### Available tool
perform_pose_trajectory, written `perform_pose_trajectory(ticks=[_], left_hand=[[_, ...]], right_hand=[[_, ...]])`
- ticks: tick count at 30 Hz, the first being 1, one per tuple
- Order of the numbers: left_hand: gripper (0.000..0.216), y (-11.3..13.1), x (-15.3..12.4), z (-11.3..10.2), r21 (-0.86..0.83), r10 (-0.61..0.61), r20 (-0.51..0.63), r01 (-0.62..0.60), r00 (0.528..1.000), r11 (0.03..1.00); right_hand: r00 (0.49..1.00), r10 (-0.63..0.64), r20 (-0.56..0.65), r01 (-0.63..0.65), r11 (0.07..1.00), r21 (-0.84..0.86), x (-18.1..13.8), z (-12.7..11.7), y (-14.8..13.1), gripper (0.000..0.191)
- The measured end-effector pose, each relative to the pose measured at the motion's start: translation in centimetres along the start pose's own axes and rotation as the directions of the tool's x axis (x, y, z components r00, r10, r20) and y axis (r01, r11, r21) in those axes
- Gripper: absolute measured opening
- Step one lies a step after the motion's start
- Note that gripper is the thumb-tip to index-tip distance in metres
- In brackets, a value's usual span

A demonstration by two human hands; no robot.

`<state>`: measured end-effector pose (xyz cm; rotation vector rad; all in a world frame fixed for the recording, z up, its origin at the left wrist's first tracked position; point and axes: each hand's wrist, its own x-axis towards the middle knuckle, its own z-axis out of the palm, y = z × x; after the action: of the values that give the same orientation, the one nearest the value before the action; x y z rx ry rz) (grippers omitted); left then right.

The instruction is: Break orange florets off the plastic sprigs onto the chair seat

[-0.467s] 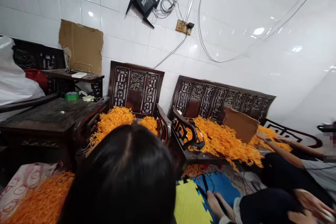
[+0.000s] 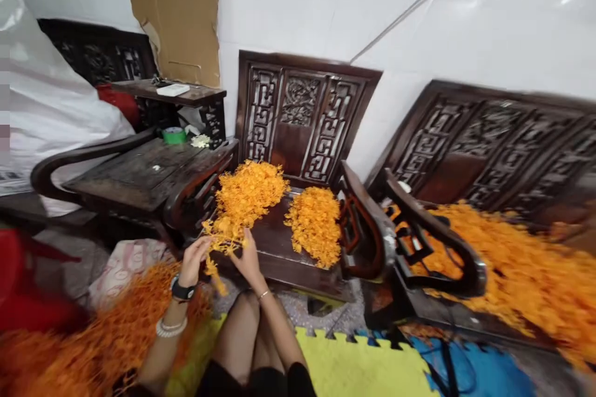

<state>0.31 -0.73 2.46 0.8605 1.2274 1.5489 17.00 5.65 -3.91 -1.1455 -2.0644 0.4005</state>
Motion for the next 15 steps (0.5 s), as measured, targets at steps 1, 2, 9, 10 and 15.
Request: perform_pose_trajectory(ticks=[1,2,9,10,15], left_hand=[[0.057,0.1,-0.4,0.1,-0.054,-0.027,-0.063,0.023,0.998,0.998],[0.058,0.2,-1.0,0.1,-0.098,-0.048,-0.108,0.038,0.993,0.994],[0.063,1.6,-4.5,1.8,-0.316,-0.024,-0.078,-0.002,0.997,0.949],[0.055,1.8,-4.6,2.1,-0.303,0.005,-0.067,-0.025,0.998,0.953],[0.053,1.0,-7.7,1.9,-0.252,0.051,-0.094,-0.073,0.994,0.965]], right_hand=[[0.999,0.033,-0.008,-0.033,0.999,0.007,-0.1,0.3,0.2,0.082],[0.998,0.062,-0.019,-0.061,0.998,0.014,-0.2,0.5,0.2,0.083],[0.993,0.069,0.093,-0.039,0.955,-0.296,1.7,2.3,-2.0,0.083],[0.989,0.084,0.119,-0.037,0.935,-0.352,2.6,2.9,-1.9,0.079],[0.967,0.157,0.200,-0.040,0.870,-0.491,8.5,5.4,0.0,0.060]])
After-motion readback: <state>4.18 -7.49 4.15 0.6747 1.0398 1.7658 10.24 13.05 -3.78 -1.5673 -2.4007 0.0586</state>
